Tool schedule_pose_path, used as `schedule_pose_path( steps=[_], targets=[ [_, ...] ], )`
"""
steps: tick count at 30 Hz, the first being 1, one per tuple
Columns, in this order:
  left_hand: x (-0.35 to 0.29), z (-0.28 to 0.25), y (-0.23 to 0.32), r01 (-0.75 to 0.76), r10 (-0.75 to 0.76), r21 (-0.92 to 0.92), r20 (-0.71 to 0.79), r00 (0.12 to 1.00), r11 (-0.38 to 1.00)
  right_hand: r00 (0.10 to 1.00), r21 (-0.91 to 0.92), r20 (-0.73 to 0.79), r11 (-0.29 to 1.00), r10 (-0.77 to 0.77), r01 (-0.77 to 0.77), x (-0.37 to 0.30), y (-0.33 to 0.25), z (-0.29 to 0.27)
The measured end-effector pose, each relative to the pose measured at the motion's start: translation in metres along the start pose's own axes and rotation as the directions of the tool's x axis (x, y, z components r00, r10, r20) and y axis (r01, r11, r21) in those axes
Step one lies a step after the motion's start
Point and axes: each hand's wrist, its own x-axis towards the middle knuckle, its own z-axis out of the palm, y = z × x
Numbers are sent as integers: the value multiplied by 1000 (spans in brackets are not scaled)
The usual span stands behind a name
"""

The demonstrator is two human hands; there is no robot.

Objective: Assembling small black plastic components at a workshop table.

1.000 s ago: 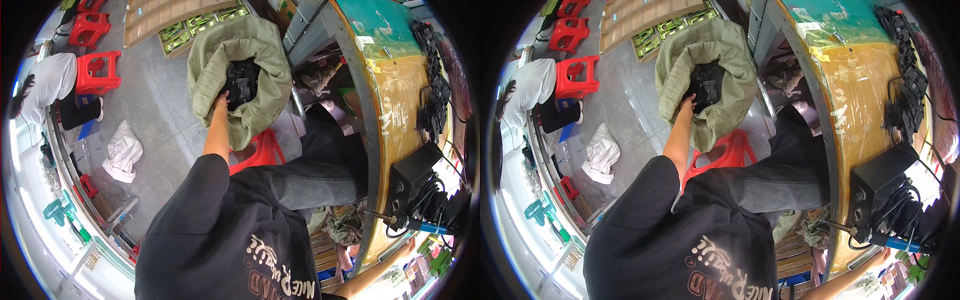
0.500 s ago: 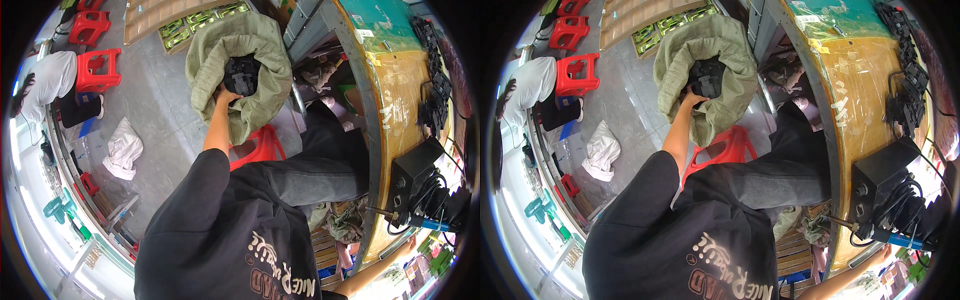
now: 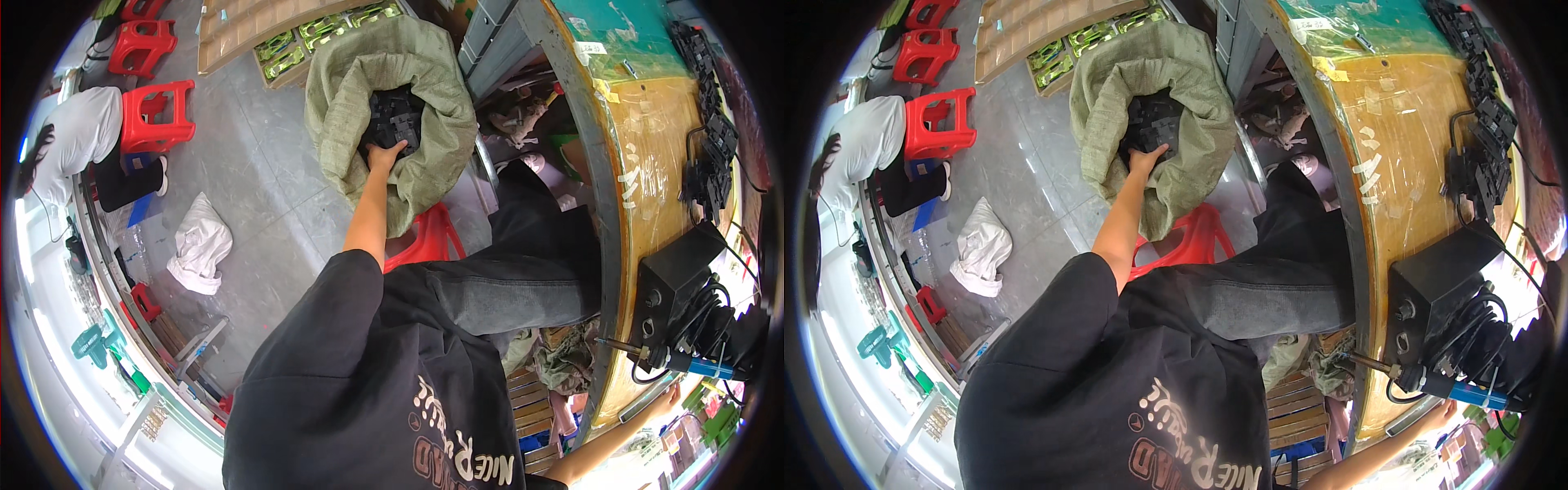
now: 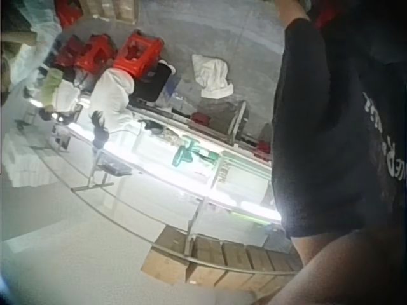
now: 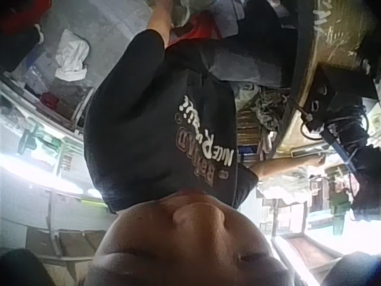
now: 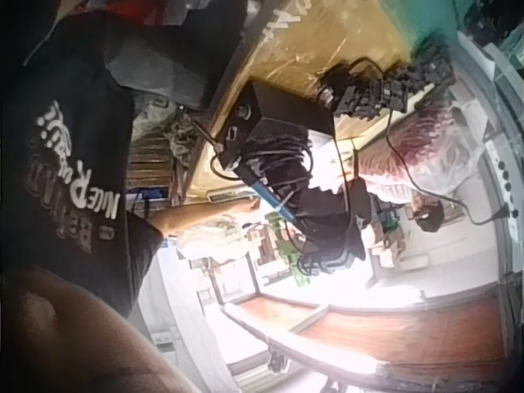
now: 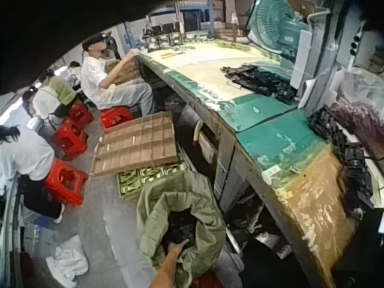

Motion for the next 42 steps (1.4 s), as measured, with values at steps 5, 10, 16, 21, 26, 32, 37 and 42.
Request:
schedule_pose_path(
  steps=[5, 10, 16, 21, 26, 32, 37, 42],
  targets=[
    [6, -3, -13, -107, 111, -195, 10, 994, 975, 1000, 56, -1, 998, 1, -1, 0, -4, 5],
    [-34, -19, 19, 47, 70, -312, 352, 933, 949, 999, 38, -31, 999, -22, 23, -6, -10, 2],
    [-28, 3, 29, -165, 171, -47, 333, 927, 985, 1000, 73, -30, 997, -3, 5, -8, -11, 2],
    [-18, 13, 16, -186, 188, -25, 119, 975, 982, 999, 115, -26, 993, -31, 34, -2, -1, 4],
    [-13, -4, 36, -192, 46, 323, 410, 911, 927, 1000, 28, -11, 1000, 14, -14, -5, -7, -1],
    [-23, 8, 36, -258, 135, 332, 350, 927, 907, 999, 19, -40, 1000, 19, -18, -13, -20, 1],
    [-24, 29, 23, -335, 297, 99, 279, 913, 937, 1000, 46, -22, 999, -17, 18, -9, -12, 4],
    [-46, 15, 44, -256, 210, 161, 259, 943, 953, 1000, 106, -16, 994, -17, 19, 0, 4, 2]
  ],
)
